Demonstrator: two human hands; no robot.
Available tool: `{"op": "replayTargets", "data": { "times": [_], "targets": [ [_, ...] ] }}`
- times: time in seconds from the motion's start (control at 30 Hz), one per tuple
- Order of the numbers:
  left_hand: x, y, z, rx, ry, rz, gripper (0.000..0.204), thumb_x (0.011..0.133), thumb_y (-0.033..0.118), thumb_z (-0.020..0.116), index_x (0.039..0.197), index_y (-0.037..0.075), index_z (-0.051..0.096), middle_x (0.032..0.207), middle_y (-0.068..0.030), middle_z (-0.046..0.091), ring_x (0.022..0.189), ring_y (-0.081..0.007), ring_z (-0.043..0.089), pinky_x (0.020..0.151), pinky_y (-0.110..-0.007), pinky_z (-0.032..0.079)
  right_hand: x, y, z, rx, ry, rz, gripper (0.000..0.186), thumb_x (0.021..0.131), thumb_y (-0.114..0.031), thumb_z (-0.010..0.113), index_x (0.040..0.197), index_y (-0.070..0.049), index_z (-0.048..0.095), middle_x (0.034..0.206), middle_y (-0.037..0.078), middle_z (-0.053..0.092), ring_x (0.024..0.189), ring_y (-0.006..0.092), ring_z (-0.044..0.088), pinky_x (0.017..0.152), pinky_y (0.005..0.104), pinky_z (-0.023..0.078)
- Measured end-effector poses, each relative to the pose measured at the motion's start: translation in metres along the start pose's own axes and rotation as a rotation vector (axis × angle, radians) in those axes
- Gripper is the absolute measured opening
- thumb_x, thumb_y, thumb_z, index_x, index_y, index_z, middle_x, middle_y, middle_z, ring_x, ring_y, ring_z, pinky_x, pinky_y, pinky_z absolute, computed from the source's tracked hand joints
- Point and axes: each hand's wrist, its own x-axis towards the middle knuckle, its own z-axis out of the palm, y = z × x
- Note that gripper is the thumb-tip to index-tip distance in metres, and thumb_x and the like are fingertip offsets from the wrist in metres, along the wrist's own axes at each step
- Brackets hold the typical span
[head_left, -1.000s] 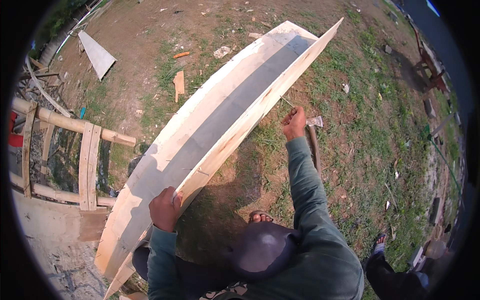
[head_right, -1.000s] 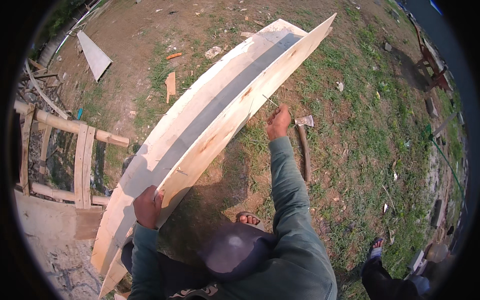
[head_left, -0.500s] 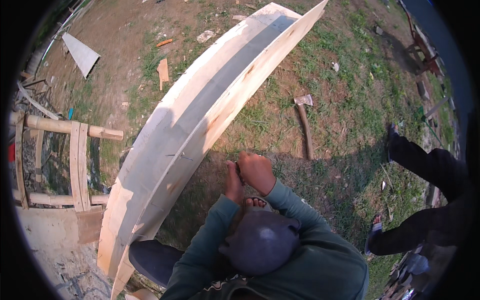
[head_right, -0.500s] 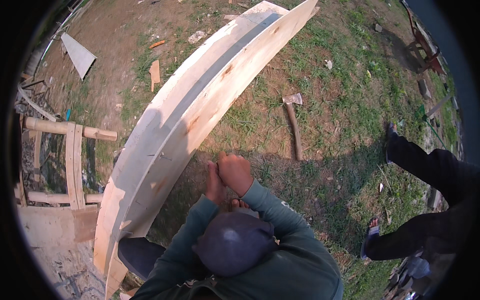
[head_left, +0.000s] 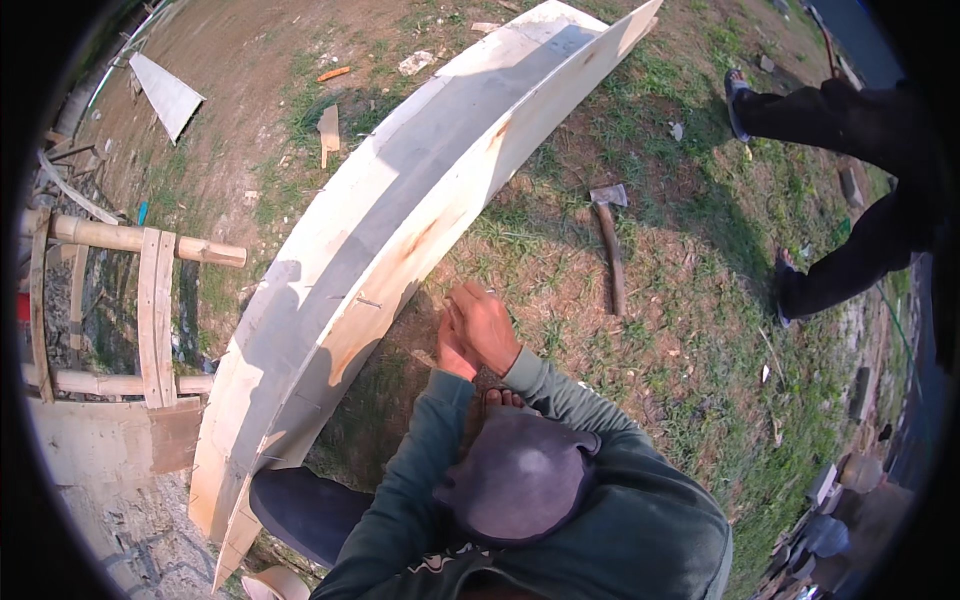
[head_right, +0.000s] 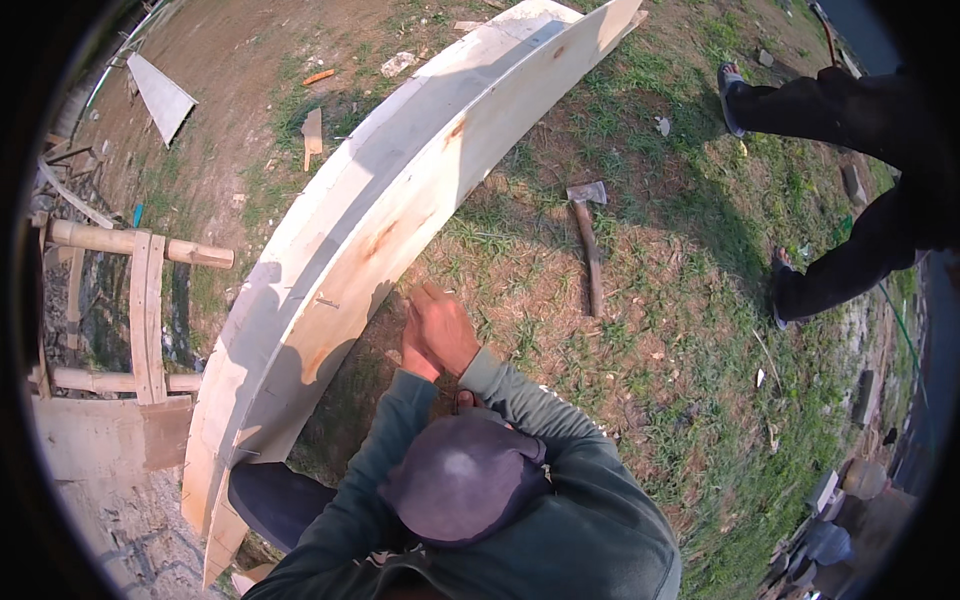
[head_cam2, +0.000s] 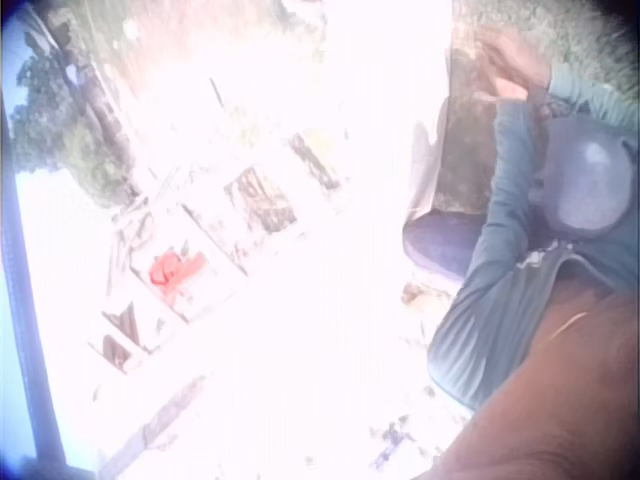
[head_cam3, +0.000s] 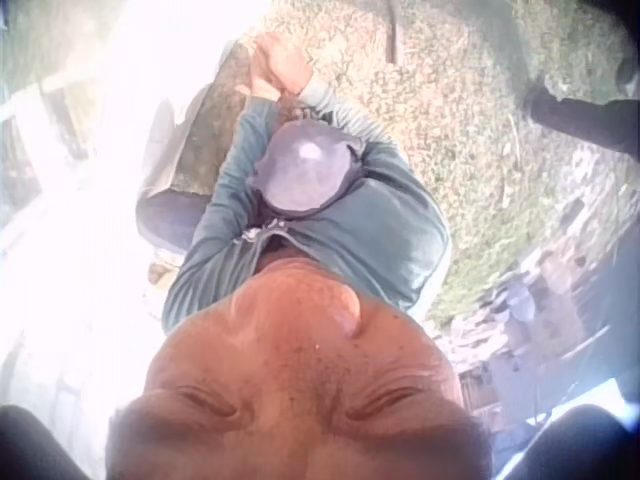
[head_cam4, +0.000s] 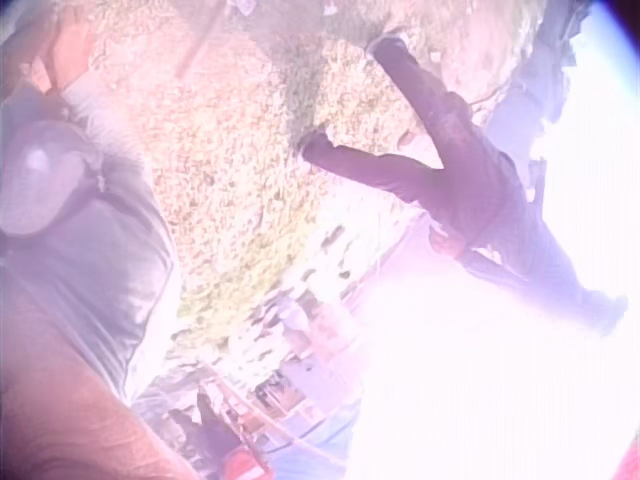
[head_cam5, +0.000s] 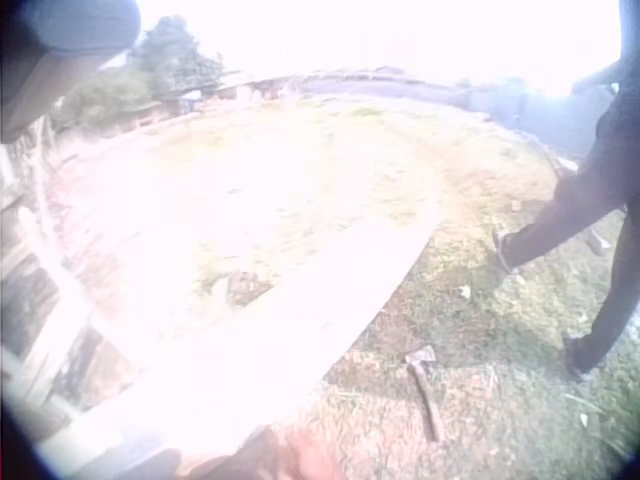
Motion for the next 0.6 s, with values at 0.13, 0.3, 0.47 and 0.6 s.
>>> {"op": "replayTargets", "data": {
  "times": [0.13,0.3,0.47,0.6],
  "targets": [
    [-0.001,0.004,0.011,-0.009,0.305,-0.185,0.039,0.096,0.045,0.051,0.078,0.010,0.052,0.061,0.0002,0.041,0.058,-0.0165,0.042,0.050,-0.028,0.037,0.051,0.108,-0.010,-0.397,0.207,0.228,0.010,0.086,-0.015,0.056,0.084,-0.006,0.060,0.084,0.013,0.061,0.077,0.0367,0.061,0.065,0.0490,0.049],
    [-0.014,0.011,-0.001,0.128,0.408,-0.027,0.035,0.097,0.041,0.051,0.081,0.010,0.053,0.067,-0.0027,0.049,0.064,-0.0217,0.050,0.074,-0.040,0.051,0.046,0.196,0.005,-0.701,-0.014,0.168,0.009,0.085,-0.011,0.051,0.086,-0.008,0.060,0.095,0.010,0.062,0.098,0.0325,0.059,0.078,0.0482,0.048],
    [-0.012,0.019,-0.002,0.108,0.308,0.025,0.035,0.097,0.044,0.049,0.088,0.011,0.054,0.074,-0.0029,0.054,0.071,-0.0212,0.054,0.083,-0.043,0.049,0.039,0.231,0.010,-0.709,0.047,0.079,0.007,0.084,-0.012,0.054,0.087,-0.006,0.058,0.098,0.014,0.059,0.095,0.0337,0.061,0.077,0.0481,0.049],
    [-0.015,0.030,-0.009,0.116,0.233,0.082,0.035,0.096,0.045,0.050,0.089,0.011,0.054,0.076,-0.0020,0.054,0.074,-0.0205,0.054,0.086,-0.043,0.048,0.050,0.203,0.007,-0.491,-0.112,0.154,0.013,0.082,-0.016,0.060,0.088,-0.005,0.058,0.100,0.016,0.058,0.091,0.0369,0.061,0.075,0.0478,0.050]
  ]
}}
